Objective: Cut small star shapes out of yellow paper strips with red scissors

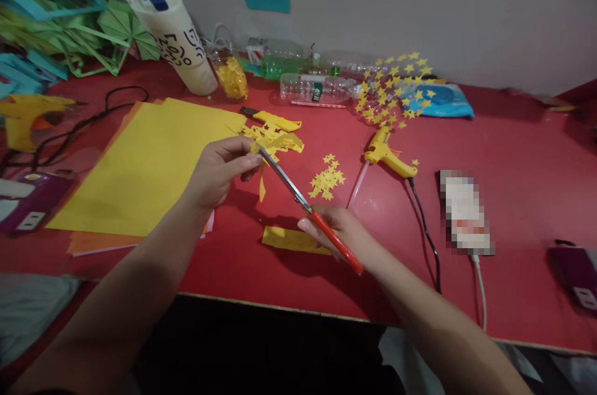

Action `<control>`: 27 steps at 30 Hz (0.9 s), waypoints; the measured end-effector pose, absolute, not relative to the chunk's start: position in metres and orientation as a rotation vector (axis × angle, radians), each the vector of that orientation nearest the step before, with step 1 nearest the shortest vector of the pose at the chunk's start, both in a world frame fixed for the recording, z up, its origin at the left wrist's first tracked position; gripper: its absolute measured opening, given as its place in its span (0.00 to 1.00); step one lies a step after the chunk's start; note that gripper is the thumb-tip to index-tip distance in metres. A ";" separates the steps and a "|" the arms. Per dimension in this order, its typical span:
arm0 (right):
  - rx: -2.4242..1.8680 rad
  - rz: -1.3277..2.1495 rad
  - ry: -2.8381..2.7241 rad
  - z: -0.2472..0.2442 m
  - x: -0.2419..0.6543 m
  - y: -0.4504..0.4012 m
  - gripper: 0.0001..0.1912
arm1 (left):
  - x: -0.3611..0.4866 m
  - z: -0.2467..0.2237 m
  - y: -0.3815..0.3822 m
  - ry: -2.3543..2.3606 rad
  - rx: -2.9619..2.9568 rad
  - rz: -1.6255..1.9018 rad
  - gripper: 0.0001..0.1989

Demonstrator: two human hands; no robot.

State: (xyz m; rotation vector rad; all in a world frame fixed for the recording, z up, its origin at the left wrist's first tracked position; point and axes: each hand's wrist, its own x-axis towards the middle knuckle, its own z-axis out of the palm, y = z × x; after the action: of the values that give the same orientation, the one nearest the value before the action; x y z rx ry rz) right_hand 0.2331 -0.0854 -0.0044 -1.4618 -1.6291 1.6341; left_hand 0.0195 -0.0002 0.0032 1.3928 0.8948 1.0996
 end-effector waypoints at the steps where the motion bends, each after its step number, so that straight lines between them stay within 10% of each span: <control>1: -1.468 1.634 -1.624 -0.005 0.233 -0.085 0.25 | 0.020 0.003 0.000 0.902 1.388 1.110 0.07; 27: -1.355 1.621 -1.747 -0.004 0.238 -0.083 0.31 | 0.018 0.002 0.000 0.907 1.271 1.136 0.05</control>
State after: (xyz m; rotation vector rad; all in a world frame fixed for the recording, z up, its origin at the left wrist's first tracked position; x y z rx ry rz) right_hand 0.2382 -0.0834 -0.0045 -1.3548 -1.7466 1.6209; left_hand 0.0179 0.0005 0.0019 1.2714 0.9065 1.1364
